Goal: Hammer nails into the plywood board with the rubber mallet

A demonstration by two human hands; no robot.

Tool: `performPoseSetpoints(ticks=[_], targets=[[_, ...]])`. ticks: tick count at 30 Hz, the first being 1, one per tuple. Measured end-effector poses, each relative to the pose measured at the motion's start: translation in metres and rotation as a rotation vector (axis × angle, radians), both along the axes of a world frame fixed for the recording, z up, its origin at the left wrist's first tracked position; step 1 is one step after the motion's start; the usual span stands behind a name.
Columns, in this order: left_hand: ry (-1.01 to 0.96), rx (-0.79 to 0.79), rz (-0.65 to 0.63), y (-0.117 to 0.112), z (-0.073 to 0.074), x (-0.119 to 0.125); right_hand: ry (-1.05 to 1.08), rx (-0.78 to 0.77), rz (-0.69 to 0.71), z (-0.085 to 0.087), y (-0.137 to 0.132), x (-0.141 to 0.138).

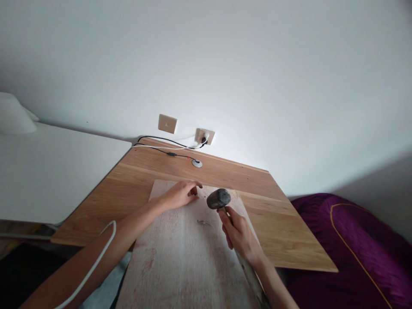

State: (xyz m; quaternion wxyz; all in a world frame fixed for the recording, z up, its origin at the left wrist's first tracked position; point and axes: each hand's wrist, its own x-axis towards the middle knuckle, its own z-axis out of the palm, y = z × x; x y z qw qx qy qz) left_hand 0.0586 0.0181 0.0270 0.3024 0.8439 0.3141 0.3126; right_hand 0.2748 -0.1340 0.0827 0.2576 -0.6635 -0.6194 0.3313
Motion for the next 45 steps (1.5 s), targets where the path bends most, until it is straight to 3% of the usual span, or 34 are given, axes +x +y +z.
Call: performPoseSetpoints(ticks=[6, 12, 16, 27, 35, 39, 45], targets=[[-0.01, 0.038, 0.003, -0.001, 0.0, 0.0, -0.016, -0.045, -0.004, -0.007, -0.014, 0.006], [-0.039, 0.01, -0.068, -0.001, 0.0, -0.002, 0.068, 0.092, 0.01, 0.015, 0.015, -0.015], [-0.049, 0.06, -0.085, -0.002, 0.002, -0.002, 0.038, 0.048, 0.082, 0.011, 0.032, -0.029], [0.0, 0.033, 0.013, -0.003, 0.003, 0.0, -0.015, -0.034, 0.018, -0.007, -0.01, 0.0], [-0.03, 0.048, -0.071, 0.001, -0.001, -0.003, 0.049, 0.059, 0.035, 0.014, 0.01, -0.016], [-0.066, 0.092, -0.096, 0.002, 0.002, -0.001, 0.005, 0.075, 0.084, 0.013, 0.026, -0.027], [-0.02, 0.041, -0.025, 0.003, 0.005, 0.0, 0.002, 0.09, 0.036, 0.008, 0.008, -0.013]])
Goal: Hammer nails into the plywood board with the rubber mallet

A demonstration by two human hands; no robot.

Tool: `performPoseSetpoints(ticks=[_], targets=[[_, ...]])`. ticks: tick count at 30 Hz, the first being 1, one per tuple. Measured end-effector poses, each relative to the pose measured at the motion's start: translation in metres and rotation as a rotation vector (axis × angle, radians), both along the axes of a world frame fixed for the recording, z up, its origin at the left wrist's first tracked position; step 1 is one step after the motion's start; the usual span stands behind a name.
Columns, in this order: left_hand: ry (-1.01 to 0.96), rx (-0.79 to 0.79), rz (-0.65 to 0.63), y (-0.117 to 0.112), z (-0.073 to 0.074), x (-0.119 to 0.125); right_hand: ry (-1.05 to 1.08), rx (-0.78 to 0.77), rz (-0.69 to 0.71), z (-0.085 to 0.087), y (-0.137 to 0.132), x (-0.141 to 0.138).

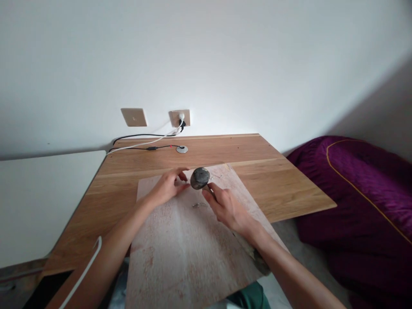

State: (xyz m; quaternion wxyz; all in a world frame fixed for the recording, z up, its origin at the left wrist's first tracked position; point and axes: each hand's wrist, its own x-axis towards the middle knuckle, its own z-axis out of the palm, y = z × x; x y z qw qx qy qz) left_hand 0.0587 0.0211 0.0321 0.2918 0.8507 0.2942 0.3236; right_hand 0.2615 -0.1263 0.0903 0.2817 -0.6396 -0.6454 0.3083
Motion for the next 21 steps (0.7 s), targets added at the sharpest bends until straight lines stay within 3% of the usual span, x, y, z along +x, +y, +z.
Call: performPoseSetpoints(ticks=[7, 11, 15, 21], targets=[[0.042, -0.065, 0.008, -0.003, 0.009, 0.0, -0.05, -0.019, -0.031, -0.014, -0.019, 0.019], [0.039, -0.084, -0.026, -0.002, 0.005, -0.001, 0.0, 0.004, -0.012, -0.004, -0.009, 0.011], [0.003, 0.028, -0.06, 0.0, 0.002, -0.001, 0.001, 0.069, 0.032, 0.009, 0.011, -0.006], [-0.015, 0.015, -0.023, -0.002, 0.005, 0.0, -0.05, 0.114, 0.037, 0.0, 0.019, -0.012]])
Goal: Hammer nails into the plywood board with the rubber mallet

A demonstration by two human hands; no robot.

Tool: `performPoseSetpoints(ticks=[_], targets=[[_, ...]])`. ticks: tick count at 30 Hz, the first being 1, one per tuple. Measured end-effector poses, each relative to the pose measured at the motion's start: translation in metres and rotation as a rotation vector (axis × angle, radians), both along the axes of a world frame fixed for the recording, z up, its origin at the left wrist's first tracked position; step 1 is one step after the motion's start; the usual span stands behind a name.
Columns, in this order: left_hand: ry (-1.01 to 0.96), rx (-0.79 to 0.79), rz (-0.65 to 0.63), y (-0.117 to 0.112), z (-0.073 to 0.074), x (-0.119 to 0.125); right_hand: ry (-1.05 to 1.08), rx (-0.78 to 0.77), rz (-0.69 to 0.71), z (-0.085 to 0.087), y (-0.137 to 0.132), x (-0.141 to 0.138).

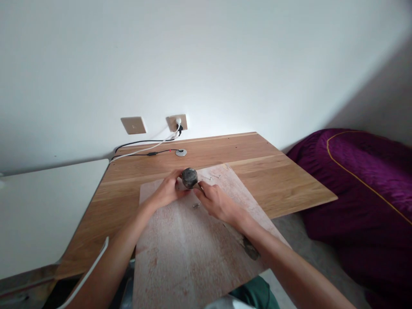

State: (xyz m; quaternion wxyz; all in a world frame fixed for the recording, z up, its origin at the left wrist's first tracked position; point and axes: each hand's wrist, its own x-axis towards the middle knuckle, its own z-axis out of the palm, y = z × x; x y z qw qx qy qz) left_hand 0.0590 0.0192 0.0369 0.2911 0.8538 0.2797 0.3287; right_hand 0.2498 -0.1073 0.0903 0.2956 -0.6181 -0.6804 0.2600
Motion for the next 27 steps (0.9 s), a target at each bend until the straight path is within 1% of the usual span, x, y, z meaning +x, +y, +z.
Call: performPoseSetpoints(ticks=[3, 6, 9, 12, 15, 18, 21, 24, 27], targets=[[0.03, -0.05, 0.011, 0.0, -0.001, -0.001, 0.068, -0.077, -0.037, -0.002, -0.017, 0.012], [0.045, -0.065, 0.015, 0.002, -0.002, -0.002, 0.102, -0.153, -0.09, -0.003, -0.033, 0.025], [0.025, -0.075, -0.005, 0.003, 0.0, -0.001, 0.077, -0.174, -0.122, -0.005, -0.039, 0.032], [0.014, -0.122, -0.041, 0.002, 0.001, -0.001, 0.065, -0.183, -0.105, 0.0, -0.033, 0.029], [0.036, -0.135, -0.046, 0.001, 0.001, -0.001, 0.039, -0.152, -0.063, 0.01, -0.019, 0.018], [0.033, -0.058, -0.015, 0.001, -0.001, -0.001, 0.009, -0.127, -0.028, 0.018, -0.003, 0.003], [-0.007, 0.028, 0.0, 0.002, -0.003, -0.002, -0.006, -0.141, -0.011, 0.017, 0.007, -0.008], [-0.02, 0.059, -0.023, 0.003, -0.008, -0.002, -0.014, -0.149, -0.015, 0.014, 0.003, -0.006], [-0.003, 0.087, -0.043, 0.001, -0.01, -0.002, 0.004, -0.161, -0.042, 0.011, -0.011, 0.008]])
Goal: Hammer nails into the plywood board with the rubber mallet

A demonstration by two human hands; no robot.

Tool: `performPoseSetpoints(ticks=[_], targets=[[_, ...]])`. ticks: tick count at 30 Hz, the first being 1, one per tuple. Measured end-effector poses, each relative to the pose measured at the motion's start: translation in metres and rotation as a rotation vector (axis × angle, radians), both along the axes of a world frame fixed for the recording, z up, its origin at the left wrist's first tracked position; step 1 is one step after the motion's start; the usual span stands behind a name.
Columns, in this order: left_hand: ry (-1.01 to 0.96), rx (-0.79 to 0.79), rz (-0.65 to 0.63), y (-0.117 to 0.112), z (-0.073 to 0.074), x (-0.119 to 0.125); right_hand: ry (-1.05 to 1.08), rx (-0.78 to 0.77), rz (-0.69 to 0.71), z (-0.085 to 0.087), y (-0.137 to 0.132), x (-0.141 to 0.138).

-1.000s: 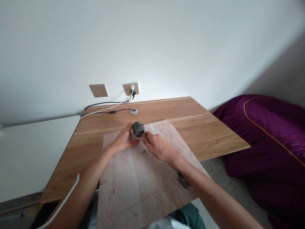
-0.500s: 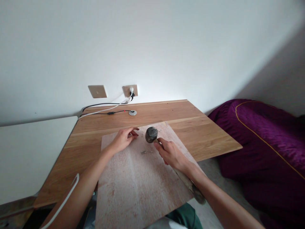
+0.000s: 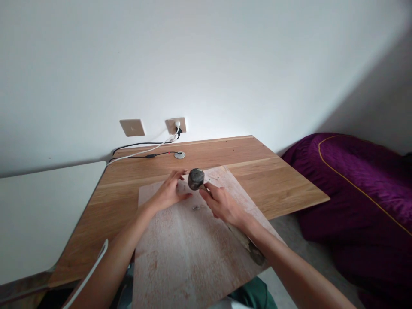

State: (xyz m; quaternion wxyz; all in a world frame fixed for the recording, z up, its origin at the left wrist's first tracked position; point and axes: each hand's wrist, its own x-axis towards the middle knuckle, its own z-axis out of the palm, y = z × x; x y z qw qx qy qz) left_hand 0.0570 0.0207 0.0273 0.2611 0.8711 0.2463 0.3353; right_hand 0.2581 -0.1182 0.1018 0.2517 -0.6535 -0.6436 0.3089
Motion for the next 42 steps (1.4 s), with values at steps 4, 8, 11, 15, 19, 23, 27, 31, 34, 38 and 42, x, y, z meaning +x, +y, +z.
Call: performPoseSetpoints(ticks=[4, 8, 11, 15, 19, 23, 27, 31, 34, 38, 42], targets=[[0.06, 0.107, 0.008, -0.008, 0.013, 0.0, -0.004, -0.059, -0.043, -0.005, -0.019, 0.019], [0.118, 0.214, -0.049, -0.026, 0.037, -0.002, -0.061, -0.055, -0.069, -0.017, -0.027, 0.022], [0.271, 0.242, -0.201, -0.045, 0.048, -0.003, -0.081, -0.045, -0.093, -0.022, -0.027, 0.019], [0.419, 0.287, -0.254, -0.063, 0.045, -0.005, -0.084, -0.077, -0.044, -0.013, -0.03, 0.019], [0.417, 0.28, -0.246, -0.064, 0.035, -0.008, -0.071, -0.126, 0.038, -0.003, -0.039, 0.027], [0.373, 0.235, -0.237, -0.062, 0.032, -0.01, -0.041, -0.203, 0.059, -0.004, -0.045, 0.037], [0.384, 0.213, -0.225, -0.064, 0.034, -0.011, -0.193, -0.106, 0.107, -0.01, -0.043, 0.049], [0.374, 0.164, -0.201, -0.064, 0.032, -0.015, -0.34, -0.031, 0.126, -0.013, -0.046, 0.057], [0.342, 0.139, -0.175, -0.065, 0.027, -0.018, -0.336, -0.026, 0.123, -0.016, -0.05, 0.057], [0.331, 0.162, -0.156, -0.067, 0.025, -0.017, -0.318, 0.013, 0.109, -0.02, -0.052, 0.055], [0.296, 0.199, -0.144, -0.06, 0.03, -0.021, -0.309, 0.053, 0.076, -0.024, -0.052, 0.054]])
